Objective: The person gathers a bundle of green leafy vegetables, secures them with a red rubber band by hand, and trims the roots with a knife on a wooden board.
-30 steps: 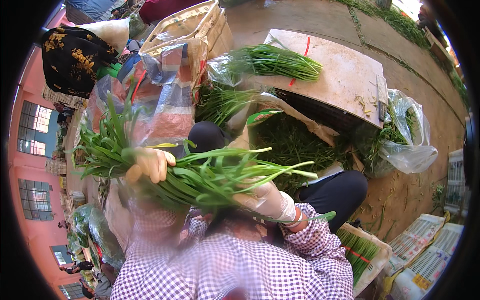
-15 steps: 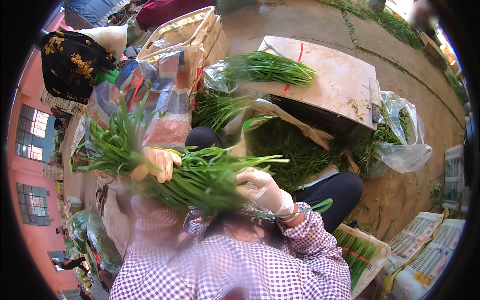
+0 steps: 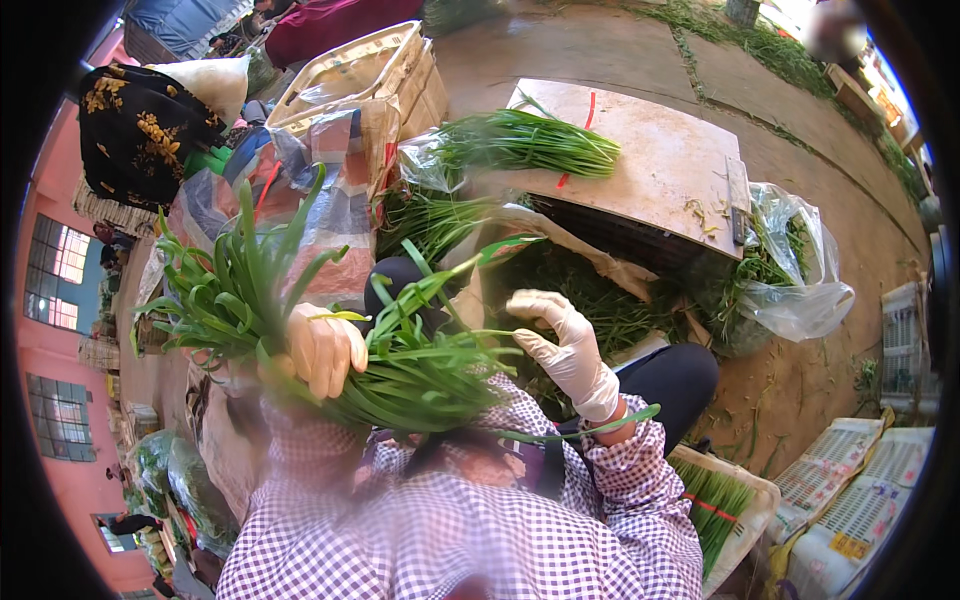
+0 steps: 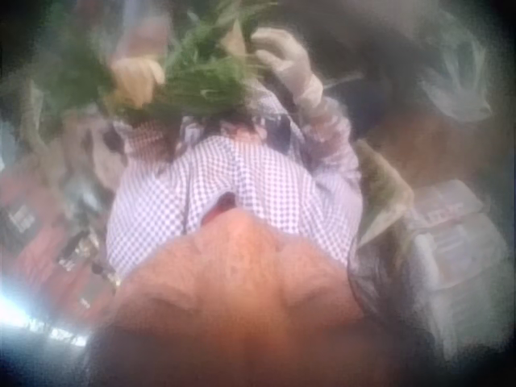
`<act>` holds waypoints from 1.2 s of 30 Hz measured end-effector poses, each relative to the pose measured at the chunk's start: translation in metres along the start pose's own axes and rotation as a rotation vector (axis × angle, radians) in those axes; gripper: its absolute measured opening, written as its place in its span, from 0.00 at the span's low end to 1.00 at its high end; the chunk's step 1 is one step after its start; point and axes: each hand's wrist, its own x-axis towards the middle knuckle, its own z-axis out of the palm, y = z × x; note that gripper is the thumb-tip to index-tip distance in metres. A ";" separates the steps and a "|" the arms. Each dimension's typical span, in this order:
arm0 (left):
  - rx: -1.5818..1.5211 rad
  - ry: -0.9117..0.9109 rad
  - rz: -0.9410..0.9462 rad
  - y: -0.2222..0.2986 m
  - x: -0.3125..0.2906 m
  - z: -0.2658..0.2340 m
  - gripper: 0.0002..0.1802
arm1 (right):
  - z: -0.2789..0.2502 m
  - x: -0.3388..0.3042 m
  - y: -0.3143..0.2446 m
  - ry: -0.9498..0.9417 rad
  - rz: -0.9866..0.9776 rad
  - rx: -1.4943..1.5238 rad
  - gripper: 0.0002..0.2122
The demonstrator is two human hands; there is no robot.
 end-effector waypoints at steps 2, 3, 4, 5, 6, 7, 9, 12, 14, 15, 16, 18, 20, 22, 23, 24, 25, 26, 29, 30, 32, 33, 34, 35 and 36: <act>-0.013 -0.060 -0.017 -0.002 0.013 0.002 0.05 | -0.004 0.008 -0.008 0.016 -0.098 -0.101 0.22; -0.018 -0.089 -0.028 -0.004 0.020 0.003 0.06 | -0.005 0.012 -0.011 0.024 -0.148 -0.150 0.25; -0.028 -0.061 0.018 -0.008 0.025 0.008 0.06 | -0.007 0.014 -0.008 -0.040 -0.116 -0.196 0.28; -0.042 -0.218 0.056 -0.016 0.020 -0.002 0.06 | -0.007 0.019 -0.004 -0.068 -0.154 -0.231 0.27; -0.050 -0.149 0.034 -0.013 0.025 0.008 0.05 | -0.007 0.024 0.003 -0.094 -0.187 -0.271 0.27; -0.059 -0.081 0.012 -0.011 0.029 0.018 0.05 | -0.007 0.030 0.008 -0.121 -0.219 -0.311 0.26; -0.099 -0.141 -0.011 -0.014 0.029 0.021 0.07 | 0.009 0.042 0.018 -0.154 -0.363 -0.365 0.24; -0.165 -0.228 -0.057 -0.019 0.032 0.019 0.08 | 0.019 0.045 0.023 -0.276 -0.379 -0.189 0.15; -0.187 -0.286 -0.060 -0.021 0.028 0.012 0.08 | 0.019 0.037 0.023 -0.411 -0.018 -0.158 0.15; -0.154 -0.251 -0.030 -0.022 0.025 0.013 0.06 | 0.017 0.034 0.023 -0.473 0.163 -0.144 0.15; -0.120 -0.215 -0.001 -0.022 0.022 0.014 0.05 | 0.012 0.036 0.022 -0.591 0.166 -0.119 0.17; -0.132 -0.227 0.011 -0.025 0.016 0.014 0.04 | 0.020 0.028 0.014 -0.532 0.081 0.135 0.17; -0.145 -0.247 0.042 -0.033 0.017 0.012 0.08 | 0.021 0.028 0.001 -0.575 0.088 0.310 0.18; -0.191 -0.257 0.046 -0.042 0.021 0.006 0.08 | 0.028 0.028 0.000 -0.623 0.143 0.274 0.18; -0.204 -0.255 0.046 -0.042 0.022 0.005 0.07 | 0.033 0.029 -0.001 -0.658 0.164 0.259 0.18; -0.196 -0.243 0.057 -0.043 0.023 0.004 0.07 | 0.035 0.028 -0.002 -0.692 0.143 0.292 0.19; -0.162 -0.329 0.058 -0.047 0.012 -0.004 0.08 | 0.036 0.027 -0.007 -0.688 0.130 0.379 0.21; -0.129 -0.409 0.061 -0.057 -0.009 -0.016 0.09 | 0.039 0.024 -0.006 -0.684 0.139 0.436 0.22; -0.001 -0.087 0.019 -0.049 -0.007 -0.003 0.12 | 0.033 0.025 -0.024 -0.715 0.203 0.751 0.32; 0.120 0.247 -0.057 -0.041 0.025 0.026 0.13 | 0.029 0.025 -0.024 -0.750 0.217 0.790 0.41; 0.220 0.631 -0.146 -0.036 0.046 0.044 0.17 | 0.034 0.028 -0.021 -0.680 0.167 0.728 0.48; 0.311 0.788 -0.159 -0.037 0.058 0.046 0.16 | 0.034 0.031 -0.021 -0.656 0.117 0.654 0.50; 0.144 0.922 -0.156 -0.045 0.060 0.040 0.17 | 0.033 0.033 -0.026 -0.574 0.092 0.572 0.52; 0.130 1.055 -0.131 -0.052 0.080 0.044 0.17 | 0.031 0.030 -0.028 -0.519 0.204 0.590 0.53; 0.183 1.103 -0.175 -0.058 0.095 0.045 0.15 | 0.034 0.030 -0.022 -0.454 0.162 0.473 0.54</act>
